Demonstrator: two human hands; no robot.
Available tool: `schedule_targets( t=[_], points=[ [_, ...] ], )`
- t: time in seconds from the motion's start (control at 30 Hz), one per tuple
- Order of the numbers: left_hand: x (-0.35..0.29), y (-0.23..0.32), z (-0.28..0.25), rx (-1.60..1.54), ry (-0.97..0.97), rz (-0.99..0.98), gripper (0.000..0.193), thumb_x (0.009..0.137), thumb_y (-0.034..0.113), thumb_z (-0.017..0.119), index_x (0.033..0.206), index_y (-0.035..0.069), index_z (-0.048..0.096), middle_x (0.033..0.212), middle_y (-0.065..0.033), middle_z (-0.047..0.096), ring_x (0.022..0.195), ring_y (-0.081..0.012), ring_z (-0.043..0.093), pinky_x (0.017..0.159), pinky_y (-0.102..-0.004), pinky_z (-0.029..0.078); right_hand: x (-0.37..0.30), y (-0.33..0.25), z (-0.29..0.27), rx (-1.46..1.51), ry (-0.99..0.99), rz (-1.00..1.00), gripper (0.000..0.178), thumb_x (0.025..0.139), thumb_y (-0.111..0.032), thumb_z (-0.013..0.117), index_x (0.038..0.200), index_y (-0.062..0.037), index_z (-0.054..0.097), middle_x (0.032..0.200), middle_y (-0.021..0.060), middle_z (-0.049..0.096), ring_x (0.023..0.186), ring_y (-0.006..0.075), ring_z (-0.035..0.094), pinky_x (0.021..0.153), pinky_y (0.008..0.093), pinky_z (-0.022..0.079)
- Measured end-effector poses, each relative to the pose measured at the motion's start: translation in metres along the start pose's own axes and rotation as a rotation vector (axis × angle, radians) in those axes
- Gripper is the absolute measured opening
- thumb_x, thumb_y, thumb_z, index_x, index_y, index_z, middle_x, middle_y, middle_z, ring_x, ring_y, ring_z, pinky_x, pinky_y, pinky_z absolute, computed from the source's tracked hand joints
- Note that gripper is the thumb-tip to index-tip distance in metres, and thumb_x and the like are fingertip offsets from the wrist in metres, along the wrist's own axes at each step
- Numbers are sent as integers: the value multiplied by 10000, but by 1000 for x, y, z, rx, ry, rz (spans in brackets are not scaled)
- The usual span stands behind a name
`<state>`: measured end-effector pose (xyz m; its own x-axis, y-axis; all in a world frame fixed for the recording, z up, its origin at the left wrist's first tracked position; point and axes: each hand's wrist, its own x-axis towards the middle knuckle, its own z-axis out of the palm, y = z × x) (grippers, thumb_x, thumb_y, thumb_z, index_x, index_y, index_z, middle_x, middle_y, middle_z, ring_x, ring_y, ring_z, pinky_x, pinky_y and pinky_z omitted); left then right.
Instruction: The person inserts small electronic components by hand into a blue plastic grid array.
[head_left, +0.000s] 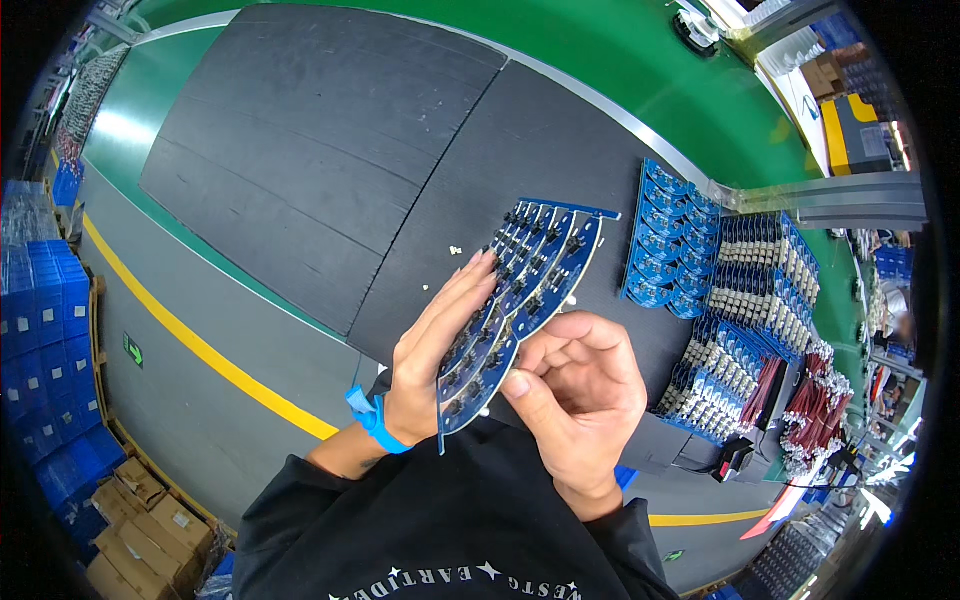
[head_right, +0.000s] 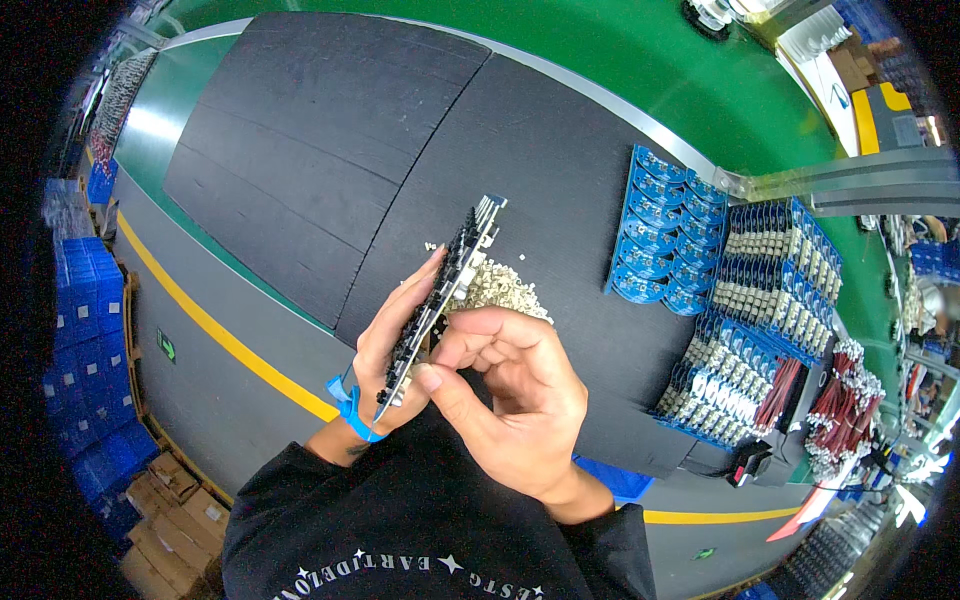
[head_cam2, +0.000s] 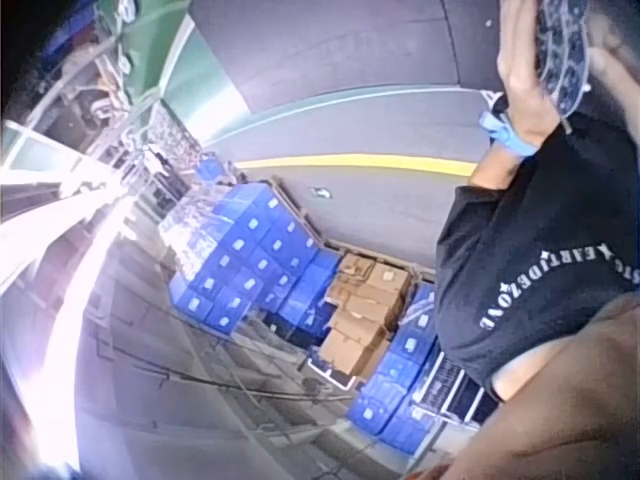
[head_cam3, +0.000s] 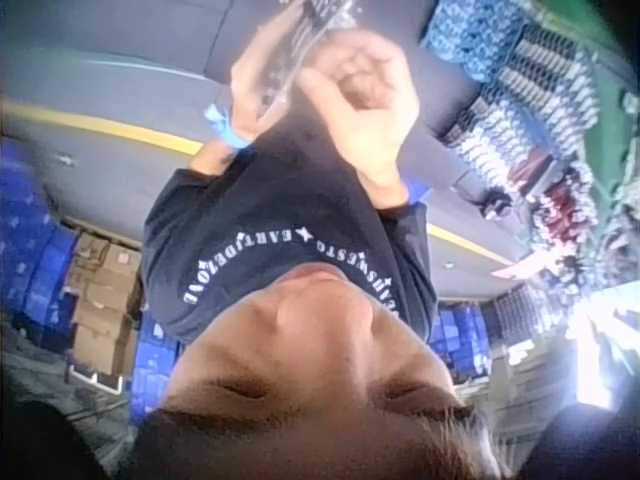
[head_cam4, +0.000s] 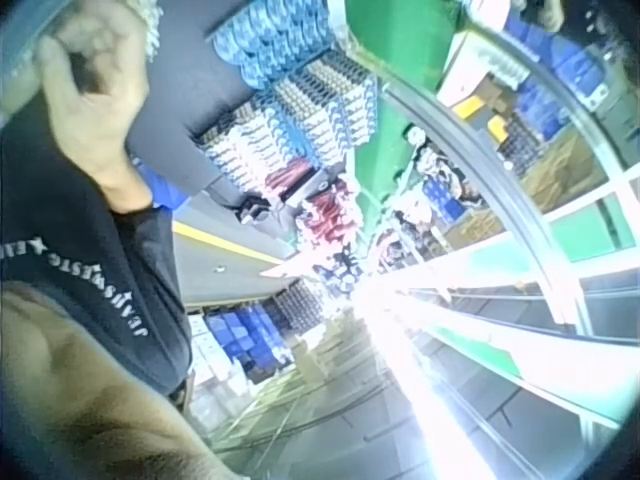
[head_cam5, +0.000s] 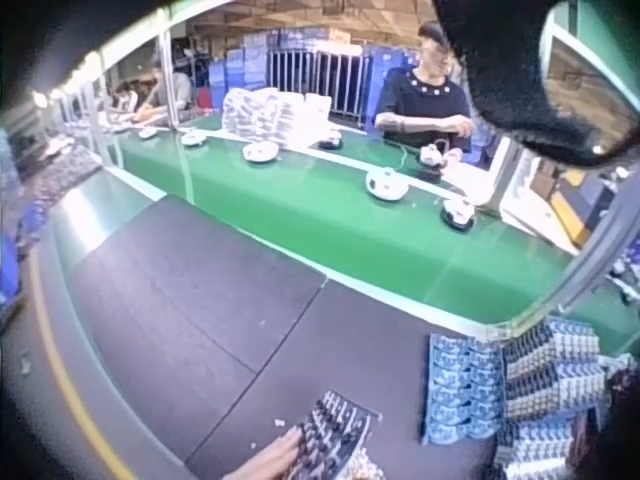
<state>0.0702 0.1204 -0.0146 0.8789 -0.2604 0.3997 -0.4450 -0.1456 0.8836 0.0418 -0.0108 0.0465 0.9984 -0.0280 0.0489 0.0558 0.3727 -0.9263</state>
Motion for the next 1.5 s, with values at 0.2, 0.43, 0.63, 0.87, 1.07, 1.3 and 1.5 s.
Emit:
schedule_targets(
  t=[0.2,0.43,0.63,0.87,1.07,1.3,1.5],
  points=[
    [-1,2,3,-51,64,-27,498,761,116,633,1183,-83,457,1232,-278,446,1181,-380,422,994,-451,305,2,0,4,59,16,45,411,760,136,580,1126,73,402,877,120,558,828,158,565,749,272,465],
    [0,4,3,-41,72,-30,521,744,131,658,1178,-80,462,1225,-281,451,1177,-385,425,992,-458,303,2,-2,-2,160,-21,163,377,772,129,571,1100,52,401,893,101,553,833,137,554,738,253,460],
    [2,7,2,-35,98,-64,522,725,138,684,1159,-72,484,1213,-280,463,1178,-387,423,988,-448,312,4,-5,-7,202,-14,296,322,790,106,565,1074,51,421,900,87,557,838,121,548,738,238,457],
    [6,11,-8,117,50,-85,543,710,131,685,1172,-68,479,1226,-268,459,1185,-387,416,985,-427,319,4,-10,-6,46,35,281,265,790,97,575,1040,79,493,865,74,576,794,110,558,731,221,459],
    [-10,9,-8,-26,193,-349,441,742,-158,472,1174,-69,460,1189,-206,510,1118,-230,496,938,-299,372,5,23,-22,-572,60,74,191,759,64,613,946,47,582,794,71,595,713,107,562,640,224,454],
    [-17,8,-23,-625,423,-458,574,728,-167,522,1261,-53,341,1213,-195,464,1125,-257,468,937,-349,382,1,0,-17,-1103,-65,-163,224,719,-54,678,915,21,600,671,104,533,554,240,545,502,323,446],
    [-8,16,-24,-732,494,-514,584,740,-128,542,1270,-11,329,1191,-175,479,1079,-273,495,953,-413,363,-10,-84,28,-1226,-179,-222,306,627,-95,746,883,25,628,602,48,553,471,152,512,417,236,418]
  ],
)
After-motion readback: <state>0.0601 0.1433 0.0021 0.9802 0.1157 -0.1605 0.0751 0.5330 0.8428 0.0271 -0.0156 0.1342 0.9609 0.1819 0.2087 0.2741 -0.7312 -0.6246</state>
